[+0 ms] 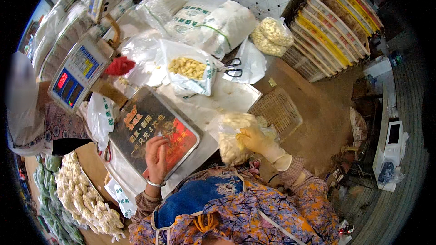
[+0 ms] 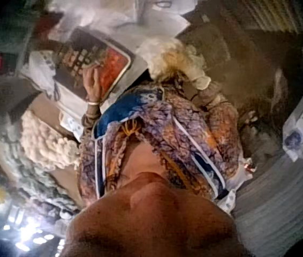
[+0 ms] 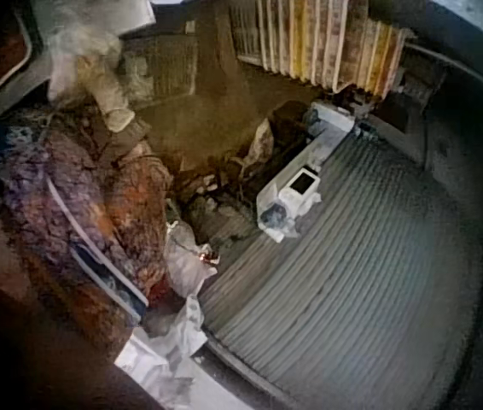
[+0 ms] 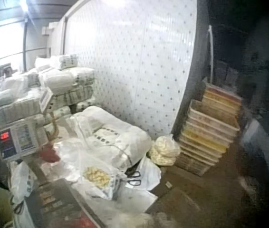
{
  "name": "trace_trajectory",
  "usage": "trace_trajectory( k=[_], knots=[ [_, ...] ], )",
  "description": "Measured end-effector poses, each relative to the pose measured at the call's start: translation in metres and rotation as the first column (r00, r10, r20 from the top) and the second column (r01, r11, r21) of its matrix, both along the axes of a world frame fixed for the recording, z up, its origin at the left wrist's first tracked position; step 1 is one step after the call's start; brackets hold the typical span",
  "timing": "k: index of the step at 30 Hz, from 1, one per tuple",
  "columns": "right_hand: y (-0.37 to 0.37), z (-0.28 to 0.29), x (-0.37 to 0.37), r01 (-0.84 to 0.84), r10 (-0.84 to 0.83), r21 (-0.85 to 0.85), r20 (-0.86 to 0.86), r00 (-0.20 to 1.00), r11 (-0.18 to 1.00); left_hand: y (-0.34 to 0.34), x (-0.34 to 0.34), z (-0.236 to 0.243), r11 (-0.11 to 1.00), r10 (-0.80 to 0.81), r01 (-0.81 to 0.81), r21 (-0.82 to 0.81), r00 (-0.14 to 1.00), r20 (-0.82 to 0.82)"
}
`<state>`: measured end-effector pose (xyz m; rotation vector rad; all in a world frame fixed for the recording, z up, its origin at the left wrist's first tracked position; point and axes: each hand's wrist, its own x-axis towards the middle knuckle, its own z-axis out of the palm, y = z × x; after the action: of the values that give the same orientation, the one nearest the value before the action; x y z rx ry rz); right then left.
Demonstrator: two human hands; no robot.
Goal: The person fills plastic bags with peeled garlic cloves from a tray, weighs each bag on a digital scale, and uses scissors to trim the bags.
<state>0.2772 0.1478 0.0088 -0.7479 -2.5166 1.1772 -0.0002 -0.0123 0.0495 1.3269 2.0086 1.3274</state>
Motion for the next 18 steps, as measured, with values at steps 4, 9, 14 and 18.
trace_trajectory(
  k=[4, 9, 14, 18],
  knots=[
    [0.032, -0.076, 0.046, 0.310, -0.158, -0.321, 0.423, 0.892, 0.895, 0.036, 0.029, -0.001, 0.989, -0.139, 0.138, -0.056, 0.990, -0.016],
    [0.069, -0.171, 0.119, 0.659, -0.700, -0.598, 0.216, 0.681, 0.457, 0.069, 0.048, 0.002, 0.972, -0.196, 0.187, -0.141, 0.979, -0.051],
    [0.135, -0.268, 0.180, 0.325, -0.175, -0.030, 0.793, 0.584, 0.945, 0.103, 0.063, 0.006, 0.958, -0.202, 0.188, -0.219, 0.978, -0.045],
    [0.213, -0.085, 0.042, 0.589, -0.587, 0.035, -0.064, 0.807, 0.807, 0.099, 0.071, -0.003, 0.958, -0.094, 0.075, -0.278, 0.994, -0.057]
  ],
)
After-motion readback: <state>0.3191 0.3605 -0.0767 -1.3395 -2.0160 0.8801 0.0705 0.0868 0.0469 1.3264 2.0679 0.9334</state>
